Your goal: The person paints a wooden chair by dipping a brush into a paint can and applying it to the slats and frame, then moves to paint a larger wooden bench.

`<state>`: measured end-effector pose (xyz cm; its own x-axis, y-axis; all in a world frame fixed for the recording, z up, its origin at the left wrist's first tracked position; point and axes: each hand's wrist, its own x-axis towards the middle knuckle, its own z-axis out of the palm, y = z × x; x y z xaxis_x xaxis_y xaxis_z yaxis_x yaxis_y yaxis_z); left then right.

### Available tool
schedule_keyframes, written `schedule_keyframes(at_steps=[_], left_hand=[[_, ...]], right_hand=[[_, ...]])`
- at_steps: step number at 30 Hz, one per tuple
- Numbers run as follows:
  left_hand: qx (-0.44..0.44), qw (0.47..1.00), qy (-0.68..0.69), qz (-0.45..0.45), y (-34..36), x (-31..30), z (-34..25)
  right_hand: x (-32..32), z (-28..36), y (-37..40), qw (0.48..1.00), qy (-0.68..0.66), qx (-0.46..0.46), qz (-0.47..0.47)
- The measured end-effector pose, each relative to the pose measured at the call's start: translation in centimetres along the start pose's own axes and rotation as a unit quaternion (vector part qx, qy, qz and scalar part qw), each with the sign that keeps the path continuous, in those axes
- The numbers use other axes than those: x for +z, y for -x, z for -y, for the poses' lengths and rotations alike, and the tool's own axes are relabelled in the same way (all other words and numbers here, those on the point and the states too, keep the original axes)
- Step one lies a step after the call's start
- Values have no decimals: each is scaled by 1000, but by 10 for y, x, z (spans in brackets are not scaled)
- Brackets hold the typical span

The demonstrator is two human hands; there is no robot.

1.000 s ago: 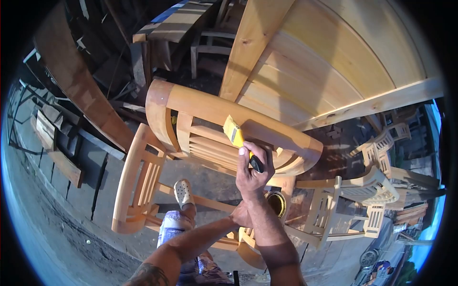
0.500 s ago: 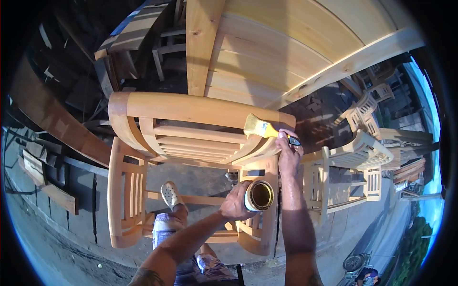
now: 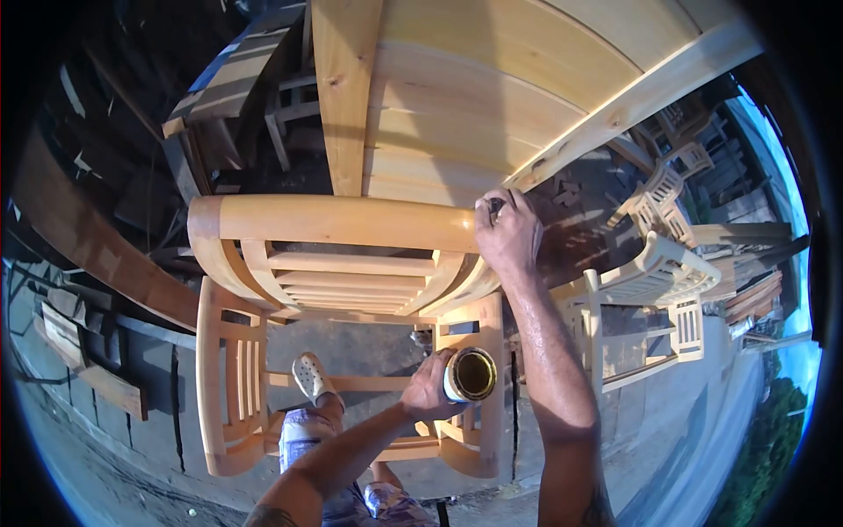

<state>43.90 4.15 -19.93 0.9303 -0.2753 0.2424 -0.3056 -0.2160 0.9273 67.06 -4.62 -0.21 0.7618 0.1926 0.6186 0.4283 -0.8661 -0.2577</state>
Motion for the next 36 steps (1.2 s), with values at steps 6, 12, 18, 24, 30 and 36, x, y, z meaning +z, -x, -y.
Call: schedule_keyframes(at_steps=[6, 12, 18, 24, 30, 36], left_hand=[[15, 1000, -10, -12, -5, 11, 1], [46, 998, -19, -40, -8, 7, -5], [43, 999, -15, -30, -6, 3, -4], [72, 997, -29, -30, -9, 11, -5], [76, 996, -32, -24, -13, 7, -17], [29, 999, -43, -13, -9, 0, -17]], right_hand=[[39, 75, -69, 979, -106, 73, 158], [31, -78, -97, 878, -148, 388, 236], [-25, -202, -103, 901, 71, 394, 163], [-15, -124, -96, 889, -122, 410, 166], [-27, -204, -41, 902, -102, 419, -34], [-70, -152, 83, 724, -464, 437, -262]])
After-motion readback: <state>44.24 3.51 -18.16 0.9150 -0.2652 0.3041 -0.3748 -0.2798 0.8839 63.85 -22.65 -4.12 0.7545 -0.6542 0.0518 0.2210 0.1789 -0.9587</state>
